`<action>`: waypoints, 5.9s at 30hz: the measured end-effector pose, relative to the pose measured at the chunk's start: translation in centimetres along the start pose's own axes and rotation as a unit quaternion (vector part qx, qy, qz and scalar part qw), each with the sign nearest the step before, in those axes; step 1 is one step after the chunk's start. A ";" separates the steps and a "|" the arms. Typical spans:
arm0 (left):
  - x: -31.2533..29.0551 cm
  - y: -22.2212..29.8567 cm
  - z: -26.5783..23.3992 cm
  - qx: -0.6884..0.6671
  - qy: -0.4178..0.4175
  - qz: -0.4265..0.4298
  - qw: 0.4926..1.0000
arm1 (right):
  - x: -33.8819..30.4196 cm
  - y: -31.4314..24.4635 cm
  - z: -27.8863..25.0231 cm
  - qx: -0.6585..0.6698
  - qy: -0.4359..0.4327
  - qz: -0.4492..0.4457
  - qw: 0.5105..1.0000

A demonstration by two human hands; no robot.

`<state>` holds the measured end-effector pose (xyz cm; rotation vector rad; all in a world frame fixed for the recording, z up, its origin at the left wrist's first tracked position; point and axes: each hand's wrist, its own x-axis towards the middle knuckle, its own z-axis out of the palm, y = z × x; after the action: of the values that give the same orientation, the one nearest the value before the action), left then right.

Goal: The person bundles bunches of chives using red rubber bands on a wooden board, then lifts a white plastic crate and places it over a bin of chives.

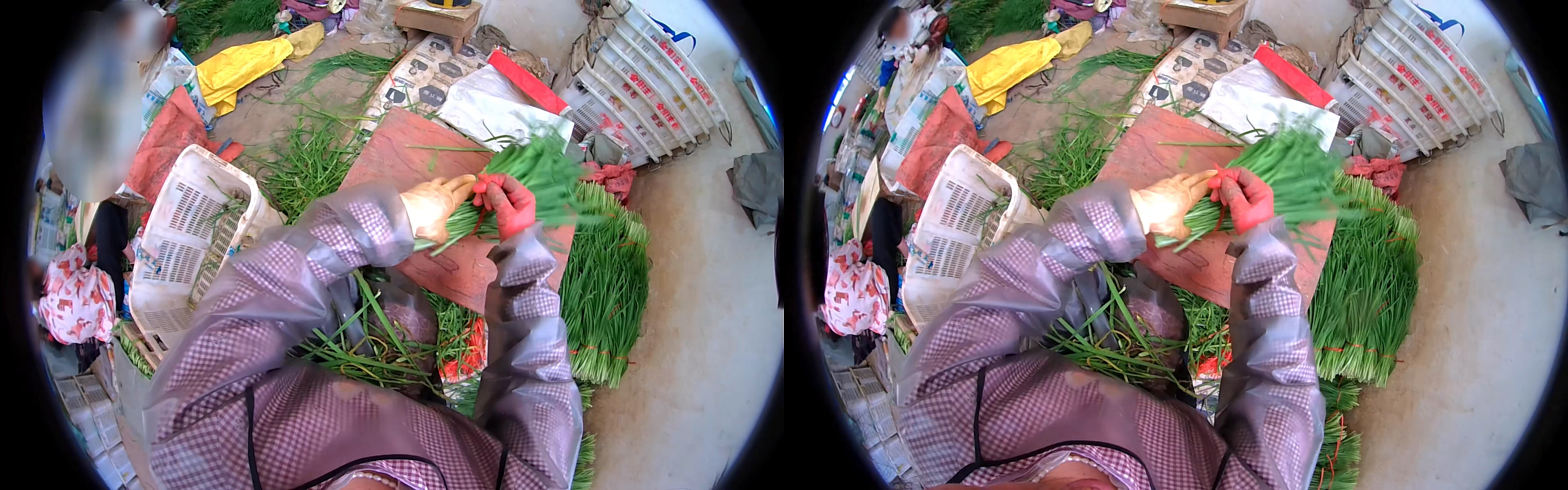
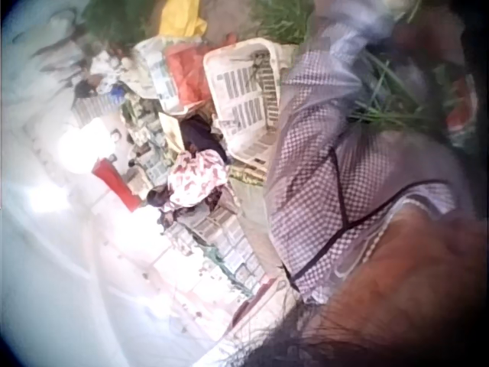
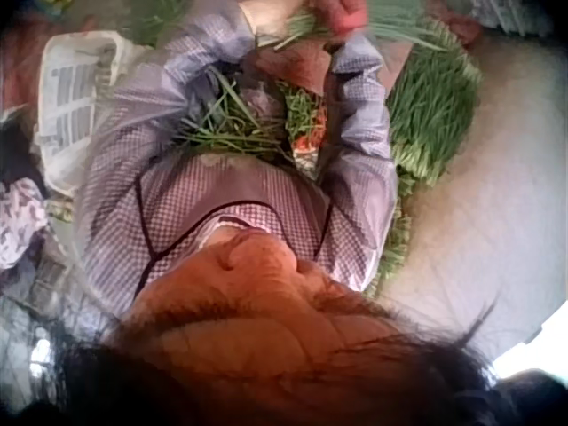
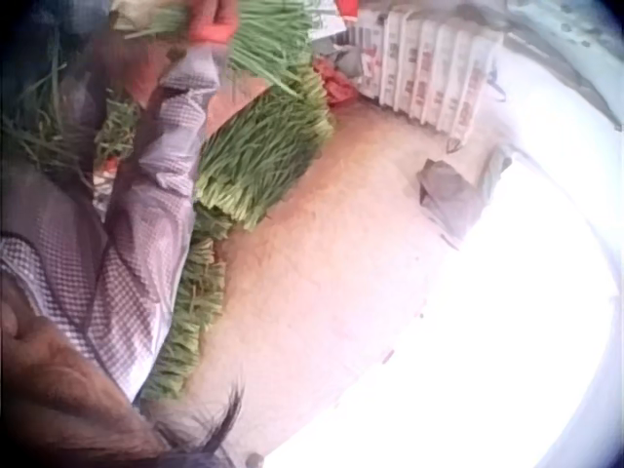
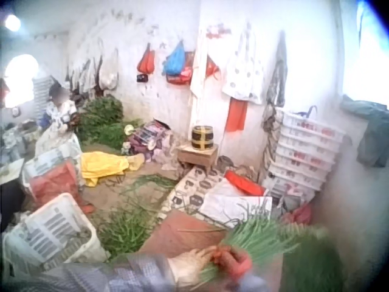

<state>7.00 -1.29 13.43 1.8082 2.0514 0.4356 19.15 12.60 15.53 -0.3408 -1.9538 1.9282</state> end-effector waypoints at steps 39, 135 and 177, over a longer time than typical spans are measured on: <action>-5.7 -10.8 4.1 -0.626 0.321 -0.143 0.696 | 4.2 7.6 0.6 0.271 0.122 0.085 0.951; -3.7 -6.0 5.0 0.224 0.120 0.109 0.961 | 6.6 8.4 0.6 0.294 0.103 0.137 0.940; -5.9 -6.4 5.7 0.250 0.240 0.090 0.934 | 6.3 9.8 -0.1 0.345 0.069 0.108 0.930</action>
<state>4.68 -8.00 5.85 2.3946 2.5037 0.4718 12.62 15.68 6.31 -0.4794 -1.0757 2.4964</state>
